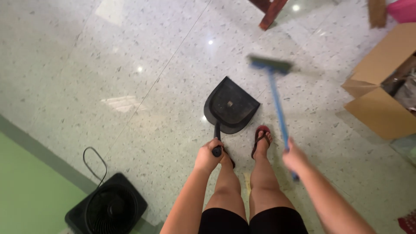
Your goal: Sweep the floor using a broom and a dustpan.
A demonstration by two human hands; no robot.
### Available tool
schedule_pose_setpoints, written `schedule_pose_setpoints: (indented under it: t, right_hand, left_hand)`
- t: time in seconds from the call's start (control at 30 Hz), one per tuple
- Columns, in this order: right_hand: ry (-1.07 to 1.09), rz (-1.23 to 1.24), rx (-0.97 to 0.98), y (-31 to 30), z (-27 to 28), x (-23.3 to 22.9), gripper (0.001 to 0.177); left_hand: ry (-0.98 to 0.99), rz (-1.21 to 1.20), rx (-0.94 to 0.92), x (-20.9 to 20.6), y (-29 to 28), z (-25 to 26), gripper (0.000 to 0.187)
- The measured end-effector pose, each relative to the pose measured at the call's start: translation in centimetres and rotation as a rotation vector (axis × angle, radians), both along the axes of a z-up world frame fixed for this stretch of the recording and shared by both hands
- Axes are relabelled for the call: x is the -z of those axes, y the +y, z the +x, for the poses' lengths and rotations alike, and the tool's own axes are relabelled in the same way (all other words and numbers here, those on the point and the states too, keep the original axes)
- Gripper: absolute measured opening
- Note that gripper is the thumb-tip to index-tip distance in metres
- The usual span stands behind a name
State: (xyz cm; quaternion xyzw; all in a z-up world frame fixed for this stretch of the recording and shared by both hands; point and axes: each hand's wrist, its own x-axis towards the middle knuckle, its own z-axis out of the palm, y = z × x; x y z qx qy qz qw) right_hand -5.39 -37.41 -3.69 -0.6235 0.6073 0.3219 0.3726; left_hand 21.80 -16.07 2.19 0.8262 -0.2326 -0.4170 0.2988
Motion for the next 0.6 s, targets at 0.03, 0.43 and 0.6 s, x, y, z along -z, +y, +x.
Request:
schedule_pose_setpoints:
  t: [0.03,0.43,0.6]
  right_hand:
    - [0.003,-0.007,0.009,0.8,-0.1,-2.8,0.072]
    - [-0.299,0.209,0.478,2.6,2.0,-16.3,0.063]
    - [-0.279,0.171,0.379,-0.7,6.4,-15.7,0.067]
  left_hand:
    - [0.003,-0.007,0.009,0.5,0.0,-0.2,0.024]
    - [-0.081,-0.165,-0.18,-0.7,3.2,2.7,0.025]
    - [-0.08,-0.169,-0.321,-3.6,5.1,5.4,0.025]
